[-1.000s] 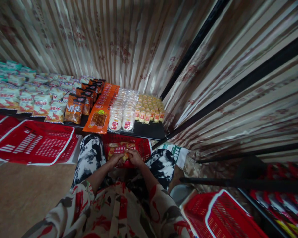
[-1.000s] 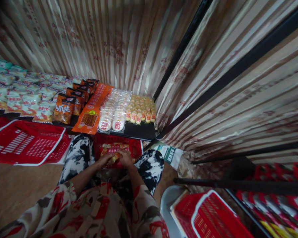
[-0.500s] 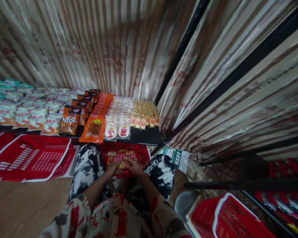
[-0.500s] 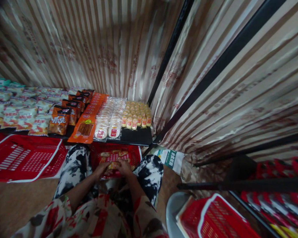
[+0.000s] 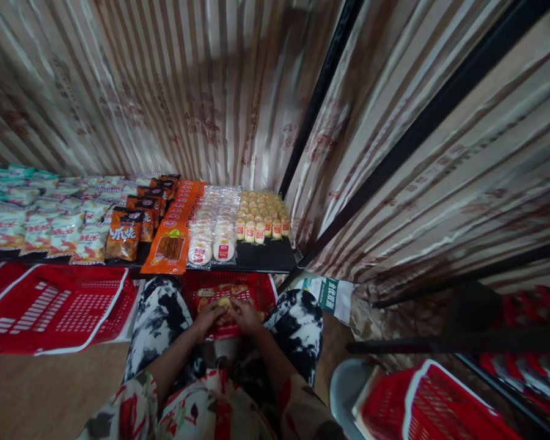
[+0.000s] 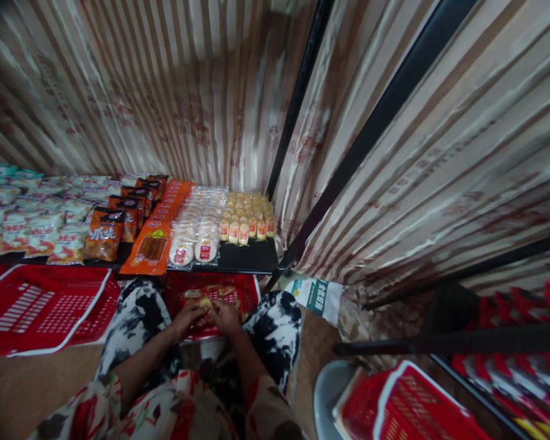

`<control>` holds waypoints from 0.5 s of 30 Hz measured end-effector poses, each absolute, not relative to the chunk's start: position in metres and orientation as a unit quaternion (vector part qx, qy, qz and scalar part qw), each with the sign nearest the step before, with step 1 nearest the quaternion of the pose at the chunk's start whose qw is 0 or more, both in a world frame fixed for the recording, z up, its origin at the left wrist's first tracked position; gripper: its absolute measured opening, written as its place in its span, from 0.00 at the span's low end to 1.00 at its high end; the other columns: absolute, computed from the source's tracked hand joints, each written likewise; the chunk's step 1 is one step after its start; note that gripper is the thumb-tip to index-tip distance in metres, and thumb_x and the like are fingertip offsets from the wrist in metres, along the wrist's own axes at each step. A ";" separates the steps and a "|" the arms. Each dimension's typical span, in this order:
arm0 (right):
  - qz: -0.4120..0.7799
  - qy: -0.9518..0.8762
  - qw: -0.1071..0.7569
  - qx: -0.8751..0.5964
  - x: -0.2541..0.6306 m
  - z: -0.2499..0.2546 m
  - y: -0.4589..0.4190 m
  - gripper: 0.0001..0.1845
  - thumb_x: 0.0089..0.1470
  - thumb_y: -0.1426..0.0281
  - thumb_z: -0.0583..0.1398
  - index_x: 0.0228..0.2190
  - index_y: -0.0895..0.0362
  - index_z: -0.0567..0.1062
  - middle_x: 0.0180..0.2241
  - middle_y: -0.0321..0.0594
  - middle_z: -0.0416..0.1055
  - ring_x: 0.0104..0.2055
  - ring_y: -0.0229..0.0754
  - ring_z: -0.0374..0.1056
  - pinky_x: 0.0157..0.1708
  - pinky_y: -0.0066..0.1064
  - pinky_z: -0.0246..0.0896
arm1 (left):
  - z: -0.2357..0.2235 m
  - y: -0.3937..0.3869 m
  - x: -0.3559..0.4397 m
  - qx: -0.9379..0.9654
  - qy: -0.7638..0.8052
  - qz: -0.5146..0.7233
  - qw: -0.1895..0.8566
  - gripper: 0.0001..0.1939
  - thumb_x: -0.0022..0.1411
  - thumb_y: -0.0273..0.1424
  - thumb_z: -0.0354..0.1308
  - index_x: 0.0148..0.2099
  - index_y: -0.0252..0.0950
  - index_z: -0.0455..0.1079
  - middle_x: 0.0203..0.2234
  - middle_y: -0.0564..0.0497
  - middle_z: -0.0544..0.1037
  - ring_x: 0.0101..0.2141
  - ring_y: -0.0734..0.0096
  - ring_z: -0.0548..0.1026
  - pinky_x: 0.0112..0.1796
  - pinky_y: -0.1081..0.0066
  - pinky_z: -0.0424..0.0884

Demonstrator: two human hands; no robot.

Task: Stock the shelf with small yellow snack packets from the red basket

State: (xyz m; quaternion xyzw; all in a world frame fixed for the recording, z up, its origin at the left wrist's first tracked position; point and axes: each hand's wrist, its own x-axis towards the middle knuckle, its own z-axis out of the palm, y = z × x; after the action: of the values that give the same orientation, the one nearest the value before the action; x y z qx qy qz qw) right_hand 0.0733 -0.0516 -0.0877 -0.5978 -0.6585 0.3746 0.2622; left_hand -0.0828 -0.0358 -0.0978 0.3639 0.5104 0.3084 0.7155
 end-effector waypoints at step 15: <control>0.404 -0.568 0.300 -0.651 0.090 -0.050 -0.047 0.13 0.52 0.64 0.57 0.38 0.51 0.77 0.34 0.38 0.77 0.35 0.43 0.71 0.34 0.29 0.60 | -0.055 -0.022 -0.050 0.371 0.513 0.363 0.684 0.08 0.44 0.30 0.62 0.27 0.33 0.66 0.16 0.57 0.69 0.17 0.80 0.66 0.21 0.78 0.61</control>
State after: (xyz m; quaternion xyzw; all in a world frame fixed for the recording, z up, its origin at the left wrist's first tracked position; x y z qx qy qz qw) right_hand 0.0900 -0.0474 -0.0501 -0.6514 -0.5676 0.4044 0.3000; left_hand -0.0498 -0.0223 -0.0551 0.3715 0.5130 0.3626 0.6837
